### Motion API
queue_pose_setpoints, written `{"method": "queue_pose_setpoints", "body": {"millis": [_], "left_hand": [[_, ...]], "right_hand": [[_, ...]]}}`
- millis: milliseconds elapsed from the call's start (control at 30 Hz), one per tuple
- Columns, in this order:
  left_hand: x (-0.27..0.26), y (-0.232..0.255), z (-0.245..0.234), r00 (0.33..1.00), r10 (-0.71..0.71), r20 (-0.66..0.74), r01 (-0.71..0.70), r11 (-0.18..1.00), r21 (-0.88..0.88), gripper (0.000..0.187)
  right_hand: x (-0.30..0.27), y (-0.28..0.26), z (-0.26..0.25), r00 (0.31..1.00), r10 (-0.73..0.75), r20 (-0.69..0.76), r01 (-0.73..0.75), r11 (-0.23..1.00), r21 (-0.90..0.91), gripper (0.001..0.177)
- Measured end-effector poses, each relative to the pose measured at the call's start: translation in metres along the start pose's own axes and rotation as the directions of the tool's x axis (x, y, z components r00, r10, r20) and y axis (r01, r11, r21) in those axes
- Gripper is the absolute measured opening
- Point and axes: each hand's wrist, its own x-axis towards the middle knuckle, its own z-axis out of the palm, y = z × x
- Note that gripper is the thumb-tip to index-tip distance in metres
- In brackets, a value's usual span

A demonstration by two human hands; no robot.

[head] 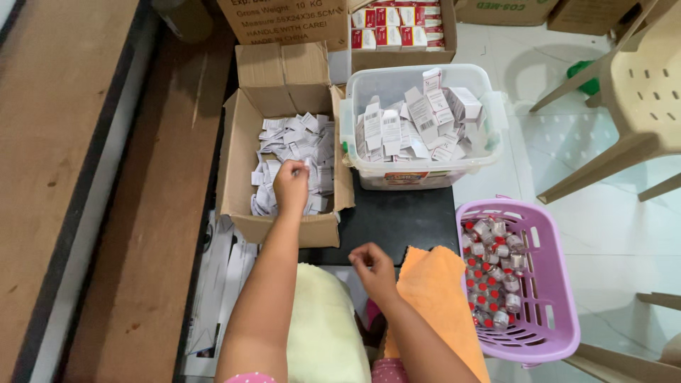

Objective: The person sits on the floor and repeatedly picks small white boxes and vials from containers. They insert the vials into the boxes, close the boxes, and place them on a nearby shelf. The process is repeated continuously throughout the clip.

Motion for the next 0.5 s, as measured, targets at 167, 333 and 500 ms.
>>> {"method": "queue_pose_setpoints", "body": {"millis": [167,333,500], "left_hand": [[-0.071,0.026,-0.02,0.994,0.094,-0.058,-0.101,0.986,-0.131,0.009],[-0.164,0.071,-0.03,0.591,0.683,0.429,-0.802,0.558,0.214,0.024],[-0.174,0.122,-0.02,0.381,0.673,0.634,-0.91,0.396,0.126,0.024]], "right_hand": [[0.017,0.006,-0.005,0.998,0.057,0.003,-0.054,0.935,0.35,0.021],[0.025,-0.01,-0.034,0.934,0.102,0.341,-0.328,0.617,0.715,0.058],[0.04,0.02,-0.04,0.99,0.136,-0.045,-0.104,0.897,0.429,0.033]]}}
